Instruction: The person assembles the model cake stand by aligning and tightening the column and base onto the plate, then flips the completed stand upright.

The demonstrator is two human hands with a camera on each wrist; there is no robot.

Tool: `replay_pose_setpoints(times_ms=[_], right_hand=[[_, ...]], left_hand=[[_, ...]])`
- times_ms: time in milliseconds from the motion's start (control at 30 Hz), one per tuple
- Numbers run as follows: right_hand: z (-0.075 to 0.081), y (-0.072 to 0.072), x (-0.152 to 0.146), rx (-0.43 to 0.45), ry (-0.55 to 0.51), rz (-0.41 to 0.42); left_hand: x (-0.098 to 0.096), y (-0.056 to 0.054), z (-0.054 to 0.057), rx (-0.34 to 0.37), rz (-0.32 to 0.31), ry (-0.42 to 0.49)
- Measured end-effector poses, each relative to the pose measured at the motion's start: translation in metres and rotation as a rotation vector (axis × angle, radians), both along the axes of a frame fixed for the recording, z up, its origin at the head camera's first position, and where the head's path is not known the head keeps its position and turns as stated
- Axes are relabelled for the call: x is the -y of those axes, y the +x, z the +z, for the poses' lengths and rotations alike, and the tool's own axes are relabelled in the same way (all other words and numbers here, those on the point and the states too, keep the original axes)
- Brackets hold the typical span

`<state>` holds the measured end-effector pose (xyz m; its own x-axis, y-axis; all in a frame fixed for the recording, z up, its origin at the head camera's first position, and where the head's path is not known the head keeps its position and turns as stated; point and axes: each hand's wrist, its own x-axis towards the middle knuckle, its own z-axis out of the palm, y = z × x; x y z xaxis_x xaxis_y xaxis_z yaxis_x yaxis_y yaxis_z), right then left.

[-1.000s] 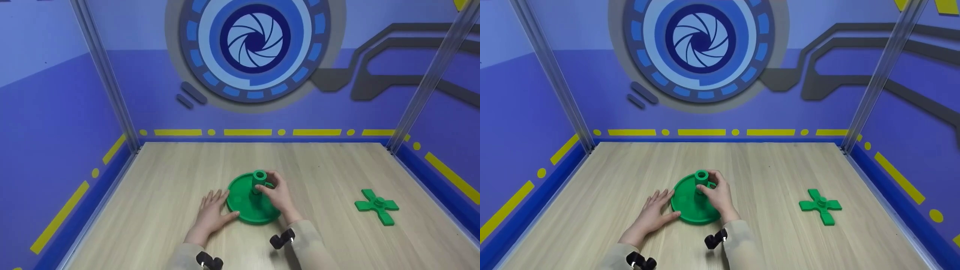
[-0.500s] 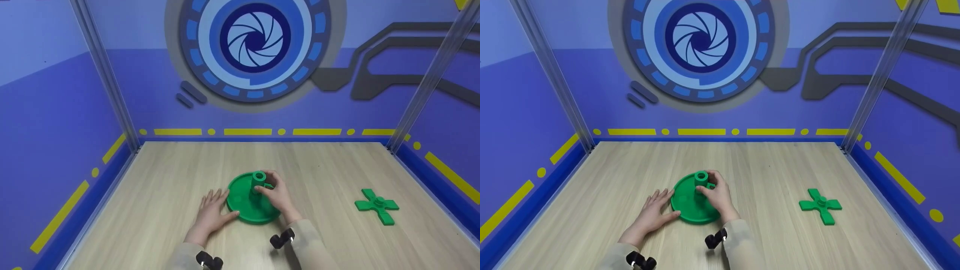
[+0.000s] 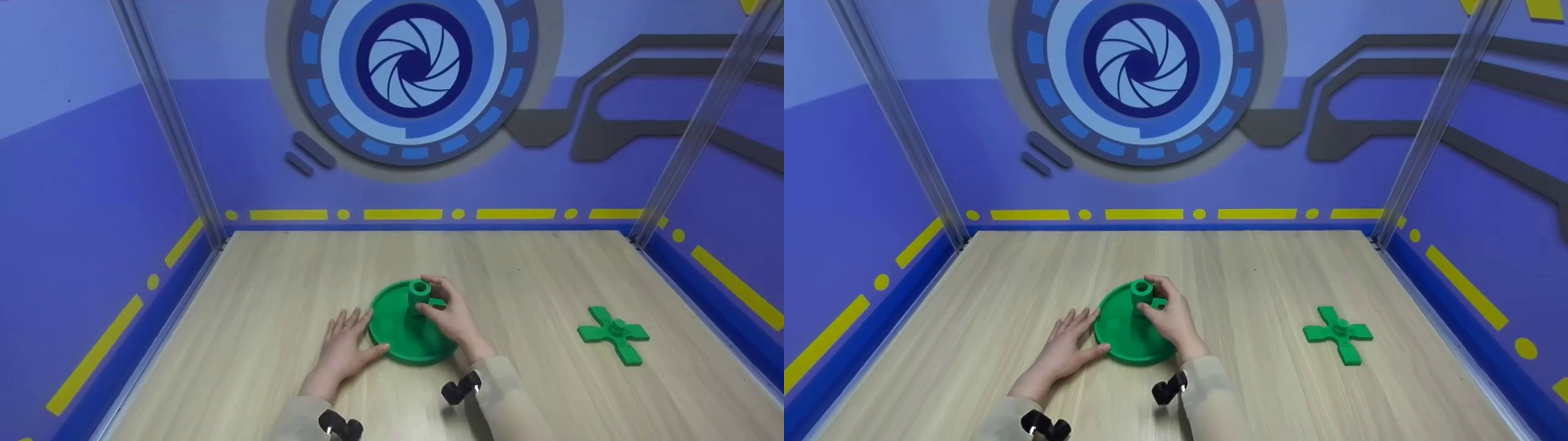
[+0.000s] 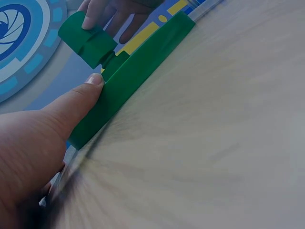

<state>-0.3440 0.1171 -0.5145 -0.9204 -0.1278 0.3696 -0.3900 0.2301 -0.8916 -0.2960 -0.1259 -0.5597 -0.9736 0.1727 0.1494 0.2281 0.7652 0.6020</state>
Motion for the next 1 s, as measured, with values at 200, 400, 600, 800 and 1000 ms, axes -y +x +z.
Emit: replay_pose_setpoints(times_ms=[200, 400, 600, 800, 1000], right_hand=[[0.000, -0.002, -0.001, -0.003, 0.040, -0.022], [-0.006, -0.005, -0.001, -0.017, 0.087, -0.065], [-0.006, -0.005, -0.004, -0.008, 0.105, -0.041], [-0.003, -0.007, -0.010, 0.042, 0.021, 0.115], [0.002, -0.010, -0.010, 0.060, 0.006, 0.207]], left_hand=[[0.000, 0.000, 0.002, 0.002, 0.005, -0.004], [0.000, 0.001, 0.002, -0.003, 0.001, -0.001], [-0.001, 0.000, 0.001, -0.005, -0.004, -0.006], [-0.001, 0.000, 0.000, 0.005, -0.001, -0.004], [0.000, 0.000, 0.000, 0.004, -0.003, 0.000]])
